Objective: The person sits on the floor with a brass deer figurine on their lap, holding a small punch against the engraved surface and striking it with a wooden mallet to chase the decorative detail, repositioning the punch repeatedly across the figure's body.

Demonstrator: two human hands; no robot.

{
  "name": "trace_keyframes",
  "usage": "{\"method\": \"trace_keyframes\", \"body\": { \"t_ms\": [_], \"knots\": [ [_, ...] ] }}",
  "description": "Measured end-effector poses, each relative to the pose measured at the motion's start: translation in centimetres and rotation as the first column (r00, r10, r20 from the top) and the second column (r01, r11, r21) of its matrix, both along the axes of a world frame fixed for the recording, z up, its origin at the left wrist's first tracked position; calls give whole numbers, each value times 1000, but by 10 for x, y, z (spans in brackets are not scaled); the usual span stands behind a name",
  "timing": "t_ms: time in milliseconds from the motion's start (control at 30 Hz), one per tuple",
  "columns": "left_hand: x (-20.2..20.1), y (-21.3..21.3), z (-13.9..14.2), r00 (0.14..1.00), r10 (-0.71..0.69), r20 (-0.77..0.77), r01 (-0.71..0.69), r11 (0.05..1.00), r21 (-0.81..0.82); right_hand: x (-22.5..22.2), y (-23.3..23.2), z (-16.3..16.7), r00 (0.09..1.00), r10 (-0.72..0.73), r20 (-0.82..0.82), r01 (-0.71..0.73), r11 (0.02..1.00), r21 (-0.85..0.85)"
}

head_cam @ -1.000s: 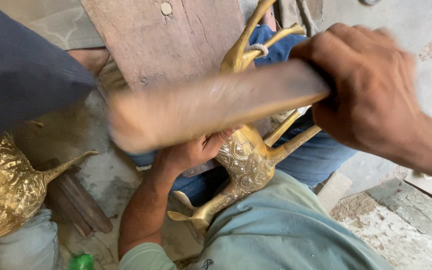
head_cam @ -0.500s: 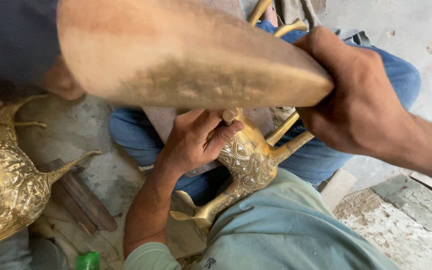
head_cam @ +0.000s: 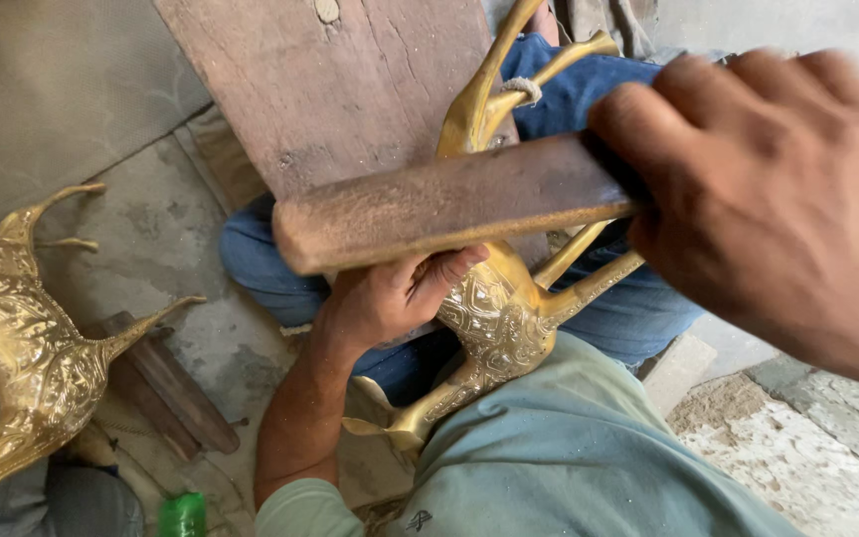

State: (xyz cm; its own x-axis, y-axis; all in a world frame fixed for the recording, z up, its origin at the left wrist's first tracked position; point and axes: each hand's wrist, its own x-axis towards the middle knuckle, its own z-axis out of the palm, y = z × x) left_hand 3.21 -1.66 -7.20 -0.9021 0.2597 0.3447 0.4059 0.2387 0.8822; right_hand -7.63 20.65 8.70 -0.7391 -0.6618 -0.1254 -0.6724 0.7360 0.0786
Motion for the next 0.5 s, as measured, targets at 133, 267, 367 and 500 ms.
{"method": "trace_keyframes", "body": {
  "t_ms": [133,267,367,500],
  "knots": [
    [12,1,13,908,150,391,-137,989,-61,7,13,5,987,-82,138,106,978,-179],
    [12,1,28,925,233,301,-256,966,41,11,23,-3,906,-107,410,254,912,-323],
    [4,5,32,945,212,249,-235,970,68,13,23,-5,874,-184,449,351,880,-322],
    [1,15,26,922,164,351,-216,970,113,16,22,-8,932,-109,346,258,870,-419]
  ]
}}
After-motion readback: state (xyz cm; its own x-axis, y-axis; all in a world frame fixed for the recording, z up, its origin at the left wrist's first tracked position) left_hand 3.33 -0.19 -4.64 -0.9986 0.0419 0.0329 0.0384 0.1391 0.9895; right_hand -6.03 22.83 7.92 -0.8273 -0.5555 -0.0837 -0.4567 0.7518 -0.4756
